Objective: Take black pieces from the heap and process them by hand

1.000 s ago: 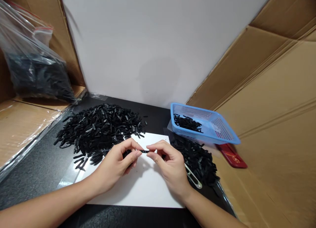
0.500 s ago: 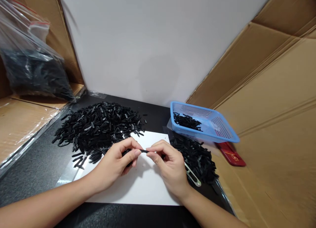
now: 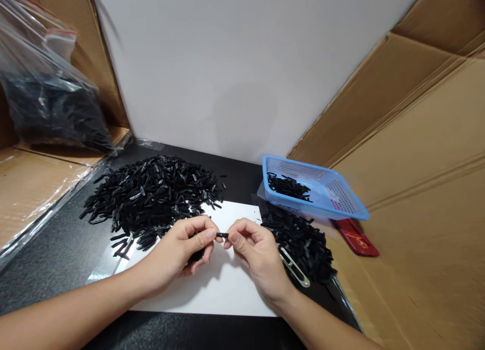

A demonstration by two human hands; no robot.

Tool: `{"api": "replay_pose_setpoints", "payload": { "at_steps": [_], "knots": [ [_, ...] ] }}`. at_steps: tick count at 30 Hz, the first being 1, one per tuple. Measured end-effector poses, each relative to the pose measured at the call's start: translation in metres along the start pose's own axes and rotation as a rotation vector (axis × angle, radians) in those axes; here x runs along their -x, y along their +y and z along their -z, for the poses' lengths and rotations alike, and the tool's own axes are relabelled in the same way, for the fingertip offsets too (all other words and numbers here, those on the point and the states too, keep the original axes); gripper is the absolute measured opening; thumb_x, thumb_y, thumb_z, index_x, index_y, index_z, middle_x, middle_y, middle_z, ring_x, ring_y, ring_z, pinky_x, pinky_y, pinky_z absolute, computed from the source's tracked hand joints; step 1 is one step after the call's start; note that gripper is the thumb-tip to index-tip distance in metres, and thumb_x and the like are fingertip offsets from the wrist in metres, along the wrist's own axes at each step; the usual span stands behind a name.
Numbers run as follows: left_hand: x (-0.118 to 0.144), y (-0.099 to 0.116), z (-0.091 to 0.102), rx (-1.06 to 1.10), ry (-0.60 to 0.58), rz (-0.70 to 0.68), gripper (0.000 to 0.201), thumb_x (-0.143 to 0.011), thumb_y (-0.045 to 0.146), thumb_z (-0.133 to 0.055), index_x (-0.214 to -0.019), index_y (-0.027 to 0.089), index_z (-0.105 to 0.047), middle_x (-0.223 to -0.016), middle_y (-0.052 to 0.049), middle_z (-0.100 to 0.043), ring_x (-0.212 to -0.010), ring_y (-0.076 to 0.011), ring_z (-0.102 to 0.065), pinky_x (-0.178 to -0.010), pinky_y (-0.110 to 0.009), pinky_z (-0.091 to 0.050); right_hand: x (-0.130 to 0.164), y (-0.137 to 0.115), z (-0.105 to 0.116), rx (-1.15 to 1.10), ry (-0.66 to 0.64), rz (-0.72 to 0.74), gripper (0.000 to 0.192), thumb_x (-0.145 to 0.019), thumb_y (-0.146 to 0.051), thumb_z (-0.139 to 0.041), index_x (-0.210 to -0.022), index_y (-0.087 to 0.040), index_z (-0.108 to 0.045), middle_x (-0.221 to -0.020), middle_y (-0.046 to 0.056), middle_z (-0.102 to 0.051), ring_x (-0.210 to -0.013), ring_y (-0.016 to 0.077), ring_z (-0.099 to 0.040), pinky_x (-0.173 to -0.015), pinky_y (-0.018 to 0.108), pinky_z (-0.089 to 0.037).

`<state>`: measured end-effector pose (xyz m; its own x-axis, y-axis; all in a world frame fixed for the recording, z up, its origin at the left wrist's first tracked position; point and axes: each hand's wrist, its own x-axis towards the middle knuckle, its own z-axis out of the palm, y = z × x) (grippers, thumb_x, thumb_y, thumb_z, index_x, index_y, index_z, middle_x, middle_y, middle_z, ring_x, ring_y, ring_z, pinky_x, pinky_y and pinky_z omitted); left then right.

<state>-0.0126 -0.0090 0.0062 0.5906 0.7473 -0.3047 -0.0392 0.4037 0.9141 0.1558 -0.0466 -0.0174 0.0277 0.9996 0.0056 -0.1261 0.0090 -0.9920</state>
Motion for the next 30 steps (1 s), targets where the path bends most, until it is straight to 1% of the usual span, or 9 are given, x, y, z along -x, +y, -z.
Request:
{"api": "replay_pose_setpoints", "payload": {
  "at_steps": [2, 4, 8, 13, 16, 18, 23, 25, 30],
  "knots": [
    [-0.0003, -0.0003, 0.0000, 0.017, -0.006, 0.013, 0.035, -0.081, 0.049, -0.067, -0.068, 0.019, -0.053, -0.051, 0.007, -0.051, -0.034, -0.0039, -0.032, -0.032, -0.015, -0.017, -0.0001, 0.0007, 0.0006, -0.010, -0.006, -0.008, 0.032, -0.079, -0.047, -0.072, -0.069, -0.019, -0.063, -0.061, 0.000, -0.061, -0.044, 0.0086, -0.034, -0.040, 0.022, -0.026],
    [-0.0009, -0.0008, -0.0002, 0.021, -0.007, 0.024, 0.034, -0.081, 0.048, -0.066, -0.069, 0.019, -0.053, -0.052, 0.007, -0.051, -0.035, -0.0038, -0.032, -0.032, -0.015, -0.016, -0.0004, 0.0004, 0.0012, 0.016, -0.001, 0.021, 0.028, -0.079, -0.043, -0.073, -0.068, -0.019, -0.064, -0.061, -0.001, -0.062, -0.046, 0.0096, -0.039, -0.044, 0.023, -0.031],
    [-0.0022, -0.0024, 0.0003, -0.003, -0.008, 0.024, 0.033, -0.083, 0.048, -0.065, -0.070, 0.019, -0.054, -0.054, 0.007, -0.051, -0.037, -0.0039, -0.033, -0.033, -0.014, -0.018, -0.0003, -0.0014, 0.0023, 0.195, 0.080, 0.165, 0.015, -0.080, -0.032, -0.074, -0.071, -0.020, -0.070, -0.065, 0.001, -0.065, -0.059, 0.0156, -0.054, -0.056, 0.027, -0.042],
    [-0.0020, -0.0028, 0.0022, -0.041, -0.030, -0.010, 0.030, -0.084, 0.049, -0.063, -0.079, 0.019, -0.060, -0.055, 0.008, -0.050, -0.038, -0.0042, -0.034, -0.035, -0.014, -0.020, 0.0013, -0.0029, 0.0033, 0.334, 0.134, 0.383, 0.006, -0.083, -0.024, -0.071, -0.077, -0.022, -0.073, -0.068, 0.001, -0.065, -0.061, 0.0165, -0.056, -0.056, 0.028, -0.042],
    [-0.0017, -0.0022, 0.0027, -0.096, -0.026, -0.049, 0.031, -0.084, 0.050, -0.062, -0.087, 0.019, -0.062, -0.056, 0.008, -0.049, -0.041, -0.0046, -0.034, -0.037, -0.015, -0.022, 0.0018, -0.0037, 0.0037, 0.368, 0.136, 0.476, 0.007, -0.083, -0.017, -0.071, -0.078, -0.022, -0.073, -0.067, 0.000, -0.065, -0.059, 0.0154, -0.055, -0.054, 0.027, -0.042],
    [-0.0017, -0.0024, 0.0028, -0.139, -0.020, -0.078, 0.033, -0.084, 0.051, -0.063, -0.087, 0.019, -0.062, -0.056, 0.008, -0.049, -0.042, -0.0050, -0.034, -0.038, -0.015, -0.024, 0.0022, -0.0040, 0.0035, 0.410, 0.124, 0.524, 0.009, -0.083, -0.014, -0.071, -0.079, -0.022, -0.073, -0.067, 0.000, -0.065, -0.058, 0.0150, -0.055, -0.053, 0.027, -0.042],
    [-0.0002, -0.0030, 0.0018, -0.229, -0.007, -0.139, 0.035, -0.085, 0.051, -0.060, -0.076, 0.018, -0.054, -0.057, 0.007, -0.050, -0.043, -0.0053, -0.035, -0.040, -0.016, -0.025, 0.0041, -0.0047, 0.0012, 0.521, 0.022, 0.667, 0.012, -0.084, -0.010, -0.068, -0.086, -0.020, -0.075, -0.068, 0.002, -0.067, -0.057, 0.0150, -0.057, -0.051, 0.026, -0.043],
    [0.0016, -0.0020, 0.0007, -0.224, -0.014, -0.136, 0.035, -0.087, 0.050, -0.058, -0.075, 0.018, -0.052, -0.059, 0.007, -0.051, -0.043, -0.0051, -0.036, -0.040, -0.016, -0.025, 0.0046, -0.0058, 0.0001, 0.511, 0.027, 0.662, 0.011, -0.084, -0.009, -0.068, -0.085, -0.018, -0.074, -0.067, 0.002, -0.067, -0.057, 0.0145, -0.057, -0.051, 0.025, -0.043],
    [0.0040, 0.0016, -0.0020, -0.189, -0.021, -0.145, 0.039, -0.092, 0.047, -0.052, -0.066, 0.018, -0.048, -0.053, 0.008, -0.044, -0.043, -0.0053, -0.032, -0.040, -0.017, -0.025, 0.0039, -0.0082, -0.0014, 0.363, 0.090, 0.492, 0.009, -0.081, -0.013, -0.072, -0.075, -0.019, -0.072, -0.065, -0.001, -0.065, -0.055, 0.0127, -0.053, -0.052, 0.024, -0.041]
  ]
}}
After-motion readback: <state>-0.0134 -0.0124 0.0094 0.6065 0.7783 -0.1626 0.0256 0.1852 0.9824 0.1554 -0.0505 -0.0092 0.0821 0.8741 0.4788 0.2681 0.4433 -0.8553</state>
